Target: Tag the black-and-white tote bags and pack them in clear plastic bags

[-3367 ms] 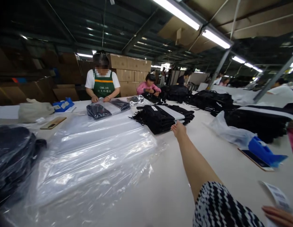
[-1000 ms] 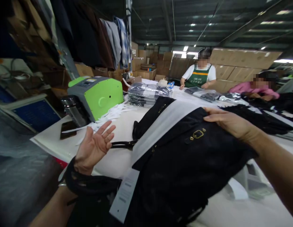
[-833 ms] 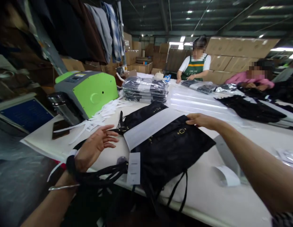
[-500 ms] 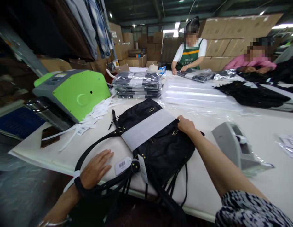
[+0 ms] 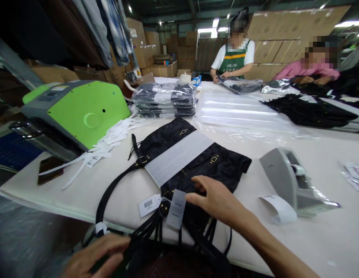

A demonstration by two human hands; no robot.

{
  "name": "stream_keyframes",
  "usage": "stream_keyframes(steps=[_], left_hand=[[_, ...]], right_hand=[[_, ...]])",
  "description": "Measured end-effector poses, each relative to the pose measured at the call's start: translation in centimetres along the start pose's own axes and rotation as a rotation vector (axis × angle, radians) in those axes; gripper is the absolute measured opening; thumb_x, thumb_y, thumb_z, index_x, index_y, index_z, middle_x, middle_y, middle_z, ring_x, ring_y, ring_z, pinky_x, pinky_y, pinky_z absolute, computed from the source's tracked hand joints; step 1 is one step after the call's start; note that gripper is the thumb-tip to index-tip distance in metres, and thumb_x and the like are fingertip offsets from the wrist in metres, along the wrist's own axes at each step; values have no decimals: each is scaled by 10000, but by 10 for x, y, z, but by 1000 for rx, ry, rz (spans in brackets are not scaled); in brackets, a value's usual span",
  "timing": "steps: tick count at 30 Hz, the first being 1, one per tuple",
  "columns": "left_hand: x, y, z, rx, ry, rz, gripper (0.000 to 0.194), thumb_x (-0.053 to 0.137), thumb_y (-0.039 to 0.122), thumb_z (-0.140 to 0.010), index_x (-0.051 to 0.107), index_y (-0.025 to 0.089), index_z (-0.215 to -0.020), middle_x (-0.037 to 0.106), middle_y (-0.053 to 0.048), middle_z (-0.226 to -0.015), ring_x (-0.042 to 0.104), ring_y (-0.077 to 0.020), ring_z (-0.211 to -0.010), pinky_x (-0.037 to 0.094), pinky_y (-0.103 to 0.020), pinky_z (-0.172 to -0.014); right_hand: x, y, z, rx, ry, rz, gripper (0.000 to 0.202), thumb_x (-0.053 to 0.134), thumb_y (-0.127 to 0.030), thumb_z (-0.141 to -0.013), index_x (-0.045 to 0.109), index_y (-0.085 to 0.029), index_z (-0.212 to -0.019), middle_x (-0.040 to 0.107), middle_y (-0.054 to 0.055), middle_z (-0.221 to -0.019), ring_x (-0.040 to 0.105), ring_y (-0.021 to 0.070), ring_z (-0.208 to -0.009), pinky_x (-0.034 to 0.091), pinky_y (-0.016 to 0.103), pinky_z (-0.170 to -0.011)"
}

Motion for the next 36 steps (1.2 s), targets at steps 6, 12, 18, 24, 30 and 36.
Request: stream_keyframes(steps=[6,12,18,24,30,36], left_hand=[[31,7,-92,-77,189,-96,405,737,320,-729,705,251,-1127,610,-124,-1391,491,-384,-1335,325,-574,-1172],[18,22,-97,-295,45,77,258,668,444,-778,544,230,-707,599,3,-679,575,-206,-689,464,-326,-698],[16,66,-111,-306,32,757,568,771,552,-726,525,210,-1107,639,13,-748,597,-170,-616,454,-256,-572],[15,90,-117,-124,49,674,873,715,547,-813,301,232,-1514,710,-51,-953,665,-257,-868,494,-338,-805],[11,121,-148,124,0,297,859,737,415,-811,338,233,-1549,695,3,-745,614,-222,-618,414,-286,-639],[-20,86,-211,175,13,151,539,384,499,-1005,447,217,-1460,702,-3,-770,661,-173,-630,512,-272,-663]], right_hand=[[45,-18,11,-76,96,52,46,710,-244,-777,682,-208,-779,688,39,-894,609,247,-922,437,375,-833],[27,-33,15,-48,353,-295,57,598,-262,-854,624,-231,-814,671,-15,-777,629,177,-742,470,297,-709],[61,-79,22,-446,380,-275,69,551,-238,-927,618,-247,-940,730,33,-969,689,191,-858,516,319,-821],[78,-79,21,-412,261,-511,301,692,-304,-872,630,-285,-1165,721,9,-1082,690,191,-966,528,300,-882],[81,-57,3,-132,213,-985,226,730,-335,-812,681,-225,-1003,742,8,-979,699,210,-921,546,308,-809],[77,-24,-16,93,166,-1296,402,862,-432,-672,674,-165,-906,741,26,-797,661,150,-638,511,255,-613]])
Point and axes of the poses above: each hand's wrist, its own z-axis away from the middle knuckle, its own x-axis out of the palm, y = z × x, the point moved 2 cm from there along -z, towards the middle knuckle
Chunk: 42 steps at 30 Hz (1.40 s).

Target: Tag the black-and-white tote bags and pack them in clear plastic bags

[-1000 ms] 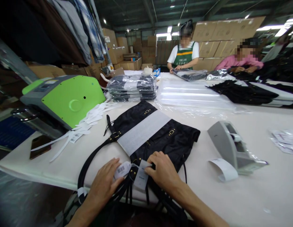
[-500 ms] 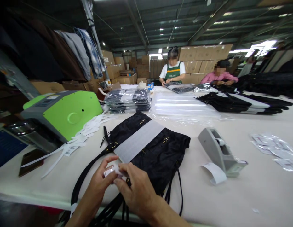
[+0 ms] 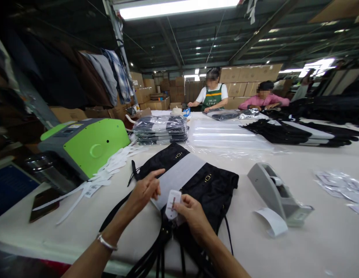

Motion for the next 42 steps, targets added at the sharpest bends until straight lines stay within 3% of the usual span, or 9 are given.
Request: stream_keyframes(steps=[2,5,10,14,24,30,33,37,42], left_hand=[[-23,-31,-24,-54,227,-324,464,436,428,-993,507,207,-1395,716,-73,-1092,685,-209,-990,511,-303,-916],[-49,-76,-60,-201,306,-525,528,509,305,-942,452,86,-1418,501,-215,-1470,449,-314,-1388,338,-416,-1161],[-62,-117,-89,-394,153,-607,450,554,342,-923,540,105,-1306,665,-209,-1277,623,-314,-1198,455,-392,-1003],[-61,-121,-69,-449,68,-665,326,489,403,-938,613,152,-1105,716,-203,-1142,683,-335,-1057,485,-394,-866],[-69,-104,87,-484,25,-478,398,568,605,-858,570,245,-1027,721,-33,-967,677,-231,-894,441,-285,-720],[-66,-96,50,-549,167,-489,439,418,611,-931,629,231,-874,726,-76,-917,670,-269,-899,440,-328,-758],[-54,-92,28,-517,162,-530,335,510,514,-914,655,216,-959,730,-124,-1044,666,-302,-997,451,-348,-807],[-43,-92,18,-461,178,-550,349,348,429,-999,615,210,-1048,710,-123,-1122,652,-255,-1060,454,-329,-889],[-41,-110,22,-555,144,-553,322,356,357,-990,623,178,-983,720,-173,-1030,672,-302,-995,463,-367,-835]], right_hand=[[-15,-1,-8,-30,168,-80,395,868,-386,-622,659,-173,-879,736,16,-776,659,150,-622,526,260,-608],[-35,-5,-15,-117,369,-56,364,831,-352,-587,634,-204,-855,731,1,-746,683,189,-654,569,313,-656],[-56,-7,-13,-248,442,380,297,733,-422,-702,675,-234,-924,758,37,-872,726,272,-817,597,401,-760],[-84,-3,-23,-296,477,480,426,721,-396,-678,643,-241,-1068,740,26,-835,723,272,-781,589,404,-719],[-143,-33,-70,5,191,683,542,706,-215,-638,609,-164,-1169,706,25,-776,668,176,-673,541,285,-632],[-127,-32,-46,-530,453,1316,537,566,-375,-823,582,-106,-1288,623,213,-1282,631,341,-1142,484,534,-1043],[-107,-26,-29,-758,391,1489,468,484,-409,-929,612,-136,-1286,574,183,-1397,492,326,-1355,373,521,-1167],[-101,0,-28,-548,113,1665,467,376,-391,-1004,606,-204,-1365,511,100,-1518,375,300,-1472,316,569,-1197],[-115,22,-35,-357,75,1713,540,295,-404,-1031,496,-187,-1484,407,77,-1583,308,276,-1506,267,566,-1226]])
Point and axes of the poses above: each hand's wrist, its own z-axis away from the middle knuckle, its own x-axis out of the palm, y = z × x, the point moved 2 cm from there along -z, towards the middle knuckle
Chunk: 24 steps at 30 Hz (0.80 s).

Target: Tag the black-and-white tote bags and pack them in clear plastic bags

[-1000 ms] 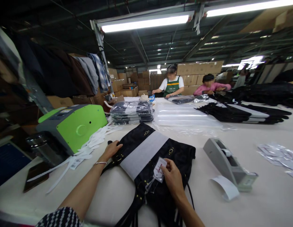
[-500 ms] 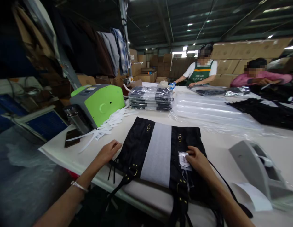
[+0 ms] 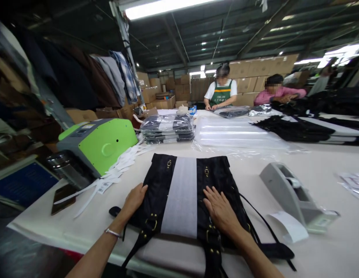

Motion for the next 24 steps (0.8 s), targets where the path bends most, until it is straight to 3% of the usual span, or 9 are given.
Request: stream_keyframes(steps=[2,4,7,9,12,15,17,21,24], left_hand=[[-5,-3,-7,9,-27,21,247,498,407,-942,633,200,-960,733,-130,-989,678,-294,-964,460,-345,-811],[-15,-1,-23,20,-17,56,302,574,507,-899,632,219,-971,734,-92,-971,675,-282,-944,455,-331,-796],[-23,14,-62,-1,31,132,460,477,640,-925,635,211,-966,722,-91,-955,664,-276,-932,463,-353,-807],[-17,30,-92,-24,42,201,485,448,623,-959,646,180,-949,708,-92,-944,662,-251,-912,489,-372,-821],[6,50,-126,-33,29,314,403,559,529,-963,655,140,-1011,690,-64,-990,663,-204,-893,547,-388,-834],[26,53,-142,-38,14,386,366,619,475,-950,647,143,-1099,677,-62,-1075,665,-209,-945,574,-405,-853],[30,47,-147,-45,5,404,345,630,444,-949,641,151,-1132,666,-76,-1131,656,-219,-997,569,-424,-887],[22,35,-163,-62,17,454,360,637,429,-944,622,156,-1178,644,-91,-1191,632,-241,-1070,530,-477,-963],[17,38,-175,-28,34,581,414,589,485,-958,603,156,-1209,640,-100,-1214,628,-239,-1085,508,-480,-987]], right_hand=[[6,5,-1,-7,-1,8,546,294,-415,-1029,489,-194,-1489,392,70,-1587,309,277,-1503,275,574,-1222],[13,12,-2,-26,13,14,549,293,-429,-1030,479,-208,-1496,384,63,-1588,316,278,-1499,285,585,-1216],[24,22,-3,-64,62,32,544,307,-457,-1029,473,-241,-1499,381,47,-1586,329,283,-1490,301,592,-1208],[30,28,-3,-91,94,57,527,328,-464,-1024,492,-271,-1486,387,40,-1579,354,297,-1475,337,599,-1188],[33,36,-2,-165,101,110,491,344,-441,-1018,540,-311,-1449,430,37,-1545,428,318,-1425,443,598,-1114],[33,40,-1,-249,93,149,478,354,-419,-1005,579,-329,-1416,462,34,-1520,458,326,-1401,490,584,-1073],[34,42,-2,-253,114,157,477,362,-412,-999,578,-334,-1417,462,31,-1520,457,322,-1401,494,566,-1076],[38,44,-3,-192,159,140,490,379,-419,-997,526,-336,-1457,483,30,-1501,515,320,-1354,539,537,-1034],[42,48,-5,-215,148,112,510,392,-426,-990,482,-345,-1485,462,24,-1512,490,329,-1371,525,568,-1042]])
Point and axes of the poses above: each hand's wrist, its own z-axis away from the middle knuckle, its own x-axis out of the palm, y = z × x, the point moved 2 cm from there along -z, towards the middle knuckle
